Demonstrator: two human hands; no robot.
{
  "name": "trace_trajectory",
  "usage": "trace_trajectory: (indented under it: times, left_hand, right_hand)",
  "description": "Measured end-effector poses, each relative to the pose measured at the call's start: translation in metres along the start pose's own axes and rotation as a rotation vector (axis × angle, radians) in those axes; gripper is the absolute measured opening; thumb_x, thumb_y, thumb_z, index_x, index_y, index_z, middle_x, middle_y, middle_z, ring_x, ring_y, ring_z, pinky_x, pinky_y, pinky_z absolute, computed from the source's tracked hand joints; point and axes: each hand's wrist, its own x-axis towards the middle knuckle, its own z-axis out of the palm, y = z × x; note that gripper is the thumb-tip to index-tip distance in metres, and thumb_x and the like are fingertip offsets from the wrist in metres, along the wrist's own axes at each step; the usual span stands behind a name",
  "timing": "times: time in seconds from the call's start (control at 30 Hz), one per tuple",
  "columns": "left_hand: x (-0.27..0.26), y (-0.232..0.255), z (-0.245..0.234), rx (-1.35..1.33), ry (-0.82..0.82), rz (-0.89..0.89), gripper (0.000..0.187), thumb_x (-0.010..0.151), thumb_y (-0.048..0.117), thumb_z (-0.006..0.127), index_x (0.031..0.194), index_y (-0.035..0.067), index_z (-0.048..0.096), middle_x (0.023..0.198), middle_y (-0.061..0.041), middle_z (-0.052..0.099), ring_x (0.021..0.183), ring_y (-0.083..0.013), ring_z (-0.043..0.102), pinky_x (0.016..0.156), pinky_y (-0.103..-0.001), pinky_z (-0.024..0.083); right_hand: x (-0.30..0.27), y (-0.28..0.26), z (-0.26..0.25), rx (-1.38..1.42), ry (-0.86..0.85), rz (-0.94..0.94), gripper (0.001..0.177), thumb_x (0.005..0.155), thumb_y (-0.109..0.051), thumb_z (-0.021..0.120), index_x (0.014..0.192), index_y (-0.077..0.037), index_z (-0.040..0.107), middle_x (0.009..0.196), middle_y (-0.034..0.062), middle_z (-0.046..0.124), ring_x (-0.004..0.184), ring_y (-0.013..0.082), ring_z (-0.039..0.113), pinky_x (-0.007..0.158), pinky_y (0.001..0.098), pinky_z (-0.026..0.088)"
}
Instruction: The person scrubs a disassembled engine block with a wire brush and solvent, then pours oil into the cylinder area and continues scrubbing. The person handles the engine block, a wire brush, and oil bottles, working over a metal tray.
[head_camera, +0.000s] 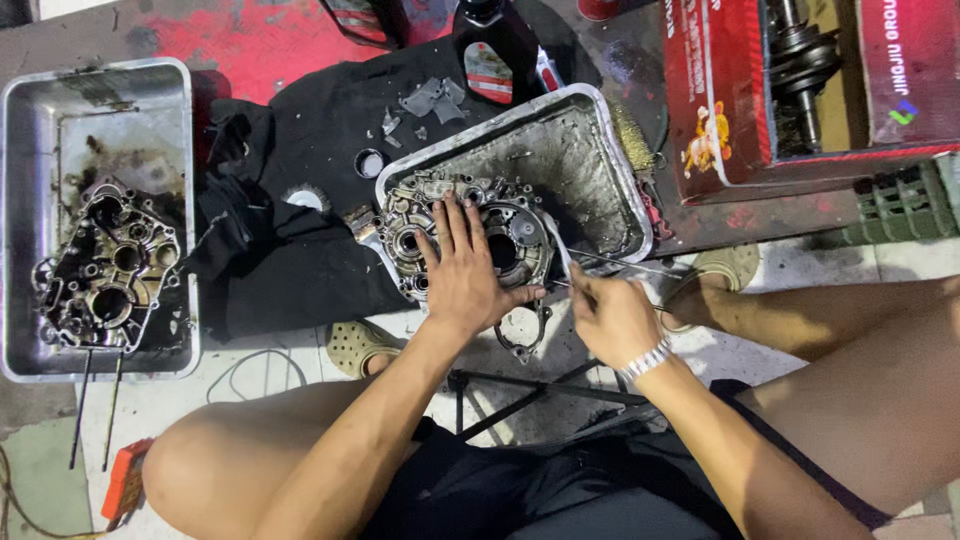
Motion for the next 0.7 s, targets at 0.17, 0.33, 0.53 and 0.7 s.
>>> trace_trajectory:
  times: [0.17, 0.33, 0.53, 0.7]
  left_hand:
    - [-0.002, 0.002, -0.001, -0.002, 0.012, -0.002, 0.155, 0.055, 0.086, 0.075, 0.154, -0.014, 0.010, 0.163, -0.036, 0.005, 0.153, -0.0472, 0.002, 0.119, -0.068, 0.007]
    - [-0.002, 0.004, -0.006, 0.020, -0.027, -0.014, 0.155, 0.056, 0.086, 0.075, 0.154, -0.014, 0.009, 0.162, -0.036, 0.005, 0.153, -0.0473, 0.002, 0.118, -0.067, 0.009]
    - [-0.003, 0.009, -0.015, 0.018, -0.039, -0.032, 0.155, 0.055, 0.085, 0.077, 0.154, -0.013, 0.010, 0.163, -0.034, 0.007, 0.154, -0.0464, 0.003, 0.119, -0.067, 0.010]
    - [-0.005, 0.011, -0.023, 0.029, -0.057, -0.049, 0.153, 0.055, 0.083, 0.078, 0.154, -0.013, 0.011, 0.164, -0.034, 0.006, 0.154, -0.0461, 0.003, 0.119, -0.066, 0.012]
  right_hand:
    - [0.008, -0.002, -0.008, 0.061, 0.017, -0.121, 0.031, 0.088, -0.018, 0.065, 0.116, -0.007, 0.075, 0.066, 0.0246, 0.066, 0.050, 0.0337, 0.066, 0.058, 0.0441, 0.053]
    - [0.016, 0.014, -0.036, -0.054, 0.100, -0.099, 0.036, 0.087, -0.020, 0.068, 0.122, -0.010, 0.072, 0.067, 0.0249, 0.065, 0.056, 0.0393, 0.066, 0.061, 0.0487, 0.052]
    - [0.054, 0.041, -0.014, -0.304, 0.261, -0.105, 0.022, 0.088, -0.025, 0.071, 0.103, -0.009, 0.076, 0.086, 0.0222, 0.070, 0.082, 0.0431, 0.067, 0.072, 0.0547, 0.053]
    - [0.058, 0.058, 0.000, -0.402, 0.319, -0.231, 0.019, 0.083, -0.023, 0.073, 0.095, -0.009, 0.075, 0.100, 0.0153, 0.073, 0.101, 0.0375, 0.067, 0.089, 0.0487, 0.052]
